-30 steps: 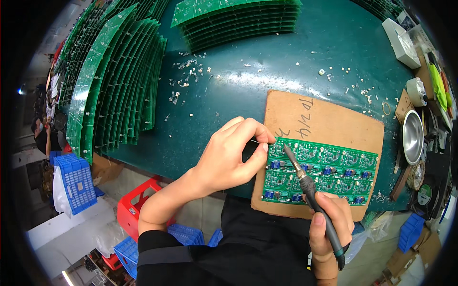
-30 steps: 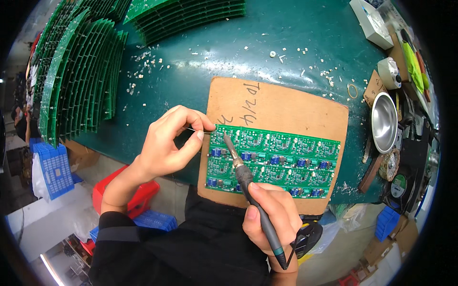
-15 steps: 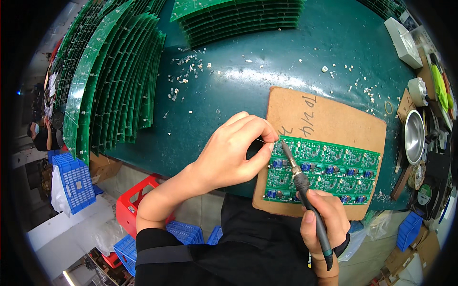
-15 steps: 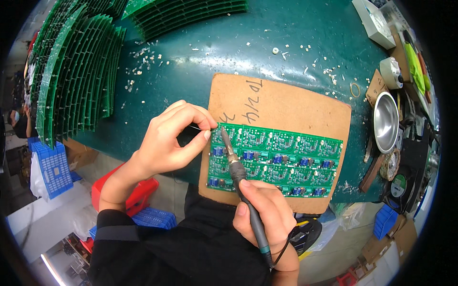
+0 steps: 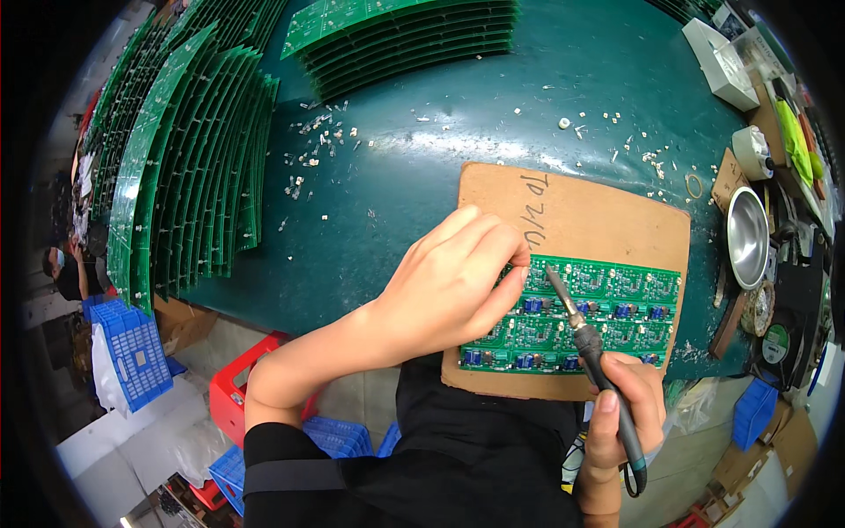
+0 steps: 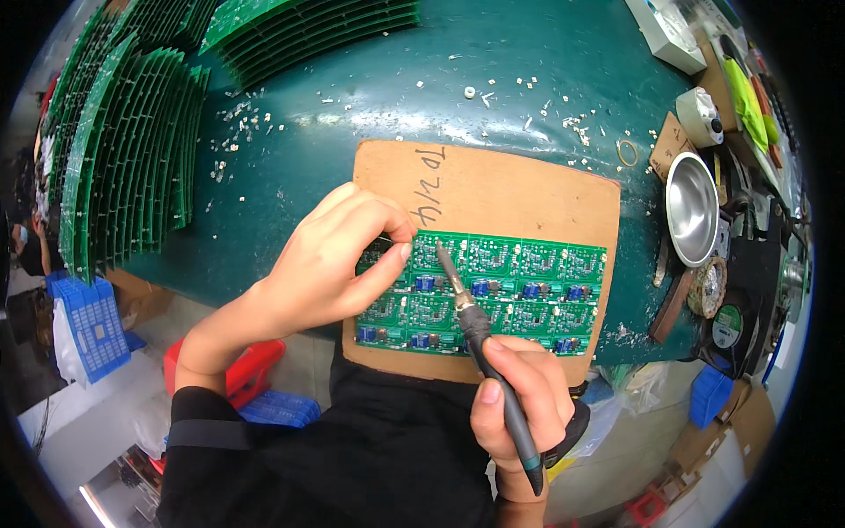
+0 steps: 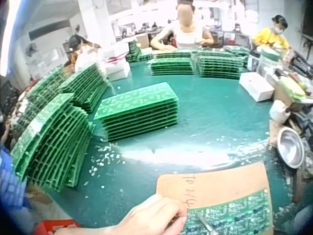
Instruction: The person solders electronic components onto circuit boards using a soldering iron and stacks the circuit boards on the workstation.
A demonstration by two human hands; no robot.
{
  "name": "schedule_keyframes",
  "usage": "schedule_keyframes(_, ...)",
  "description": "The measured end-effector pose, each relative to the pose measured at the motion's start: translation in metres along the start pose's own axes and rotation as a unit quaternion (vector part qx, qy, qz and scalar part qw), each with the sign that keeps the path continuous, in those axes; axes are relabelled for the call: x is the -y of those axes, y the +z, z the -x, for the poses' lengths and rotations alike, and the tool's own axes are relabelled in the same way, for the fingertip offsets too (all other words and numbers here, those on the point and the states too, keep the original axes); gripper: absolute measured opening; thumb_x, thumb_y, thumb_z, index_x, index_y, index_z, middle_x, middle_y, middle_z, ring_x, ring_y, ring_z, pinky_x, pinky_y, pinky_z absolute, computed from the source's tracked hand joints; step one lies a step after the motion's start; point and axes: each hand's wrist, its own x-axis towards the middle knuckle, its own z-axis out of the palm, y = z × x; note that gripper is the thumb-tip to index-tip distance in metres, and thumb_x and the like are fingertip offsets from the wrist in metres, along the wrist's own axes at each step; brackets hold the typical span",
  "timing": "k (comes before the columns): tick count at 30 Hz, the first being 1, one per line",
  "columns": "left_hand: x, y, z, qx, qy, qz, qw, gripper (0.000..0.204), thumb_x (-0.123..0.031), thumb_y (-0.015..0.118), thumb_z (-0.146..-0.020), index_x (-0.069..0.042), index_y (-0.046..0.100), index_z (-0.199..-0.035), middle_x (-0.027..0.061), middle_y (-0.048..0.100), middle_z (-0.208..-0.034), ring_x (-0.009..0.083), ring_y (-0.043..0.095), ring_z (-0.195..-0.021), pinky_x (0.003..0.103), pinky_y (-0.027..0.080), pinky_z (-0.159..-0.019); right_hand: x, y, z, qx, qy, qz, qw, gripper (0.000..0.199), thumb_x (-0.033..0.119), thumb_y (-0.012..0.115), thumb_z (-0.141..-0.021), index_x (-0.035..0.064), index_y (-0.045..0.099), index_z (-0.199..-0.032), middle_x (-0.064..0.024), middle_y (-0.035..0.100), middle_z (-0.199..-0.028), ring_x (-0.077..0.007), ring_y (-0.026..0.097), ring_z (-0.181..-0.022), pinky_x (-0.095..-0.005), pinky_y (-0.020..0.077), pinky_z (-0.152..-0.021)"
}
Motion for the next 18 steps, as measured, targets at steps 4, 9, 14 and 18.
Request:
schedule_keyframes(4, 0.003, 0.003, -0.002, 0.0, -0.002, -0.003, 1.0, 0.014, 0.0, 0.067, -0.077, -0.004, 0.057, -0.087, 0.0081, 0.064, -0.085, 0.0258, 0.059, -0.079, 0.036, 0.047, -0.075, -0.003, 0.003, -0.003, 0.018, 0.007, -0.013, 1.0, 0.025, 0.006, 0.061, -0.085, -0.0056, 0.063, -0.107, -0.0173, 0.063, -0.089, -0.0285, 0.066, -0.081, -0.0352, 0.0544, -0.071)
schedule_keyframes(9, -0.001, 0.003, -0.004, 0.005, 0.006, -0.018, 1.0, 0.014, 0.0, 0.067, -0.077, -0.004, 0.057, -0.086, 0.0082, 0.063, -0.085, 0.0257, 0.059, -0.079, 0.036, 0.046, -0.075, -0.004, 0.002, -0.006, 0.027, -0.005, -0.017, 0.999, 0.025, 0.005, 0.061, -0.084, -0.0058, 0.063, -0.107, -0.0175, 0.063, -0.088, -0.0286, 0.066, -0.08, -0.0352, 0.0543, -0.071)
schedule_keyframes(14, -0.004, 0.0, -0.007, 0.007, 0.011, -0.008, 1.0, 0.013, 0.0, 0.067, -0.078, -0.004, 0.058, -0.086, 0.0088, 0.063, -0.087, 0.0263, 0.058, -0.077, 0.036, 0.047, -0.072, -0.006, -0.009, 0.001, -0.042, -0.001, -0.001, 0.999, 0.024, 0.011, 0.059, -0.087, -0.0065, 0.063, -0.102, -0.0182, 0.062, -0.086, -0.0301, 0.064, -0.078, -0.0362, 0.0533, -0.068)
schedule_keyframes(18, -0.019, -0.001, -0.012, -0.023, -0.009, 0.03, 0.999, 0.011, 0.0, 0.066, -0.08, -0.002, 0.059, -0.089, 0.0096, 0.06, -0.084, 0.0273, 0.058, -0.074, 0.035, 0.049, -0.069, -0.012, -0.023, 0.007, -0.097, 0.017, 0.023, 0.995, 0.026, 0.017, 0.059, -0.087, -0.0056, 0.064, -0.099, -0.0164, 0.062, -0.081, -0.0249, 0.061, -0.071, -0.0316, 0.0498, -0.062)
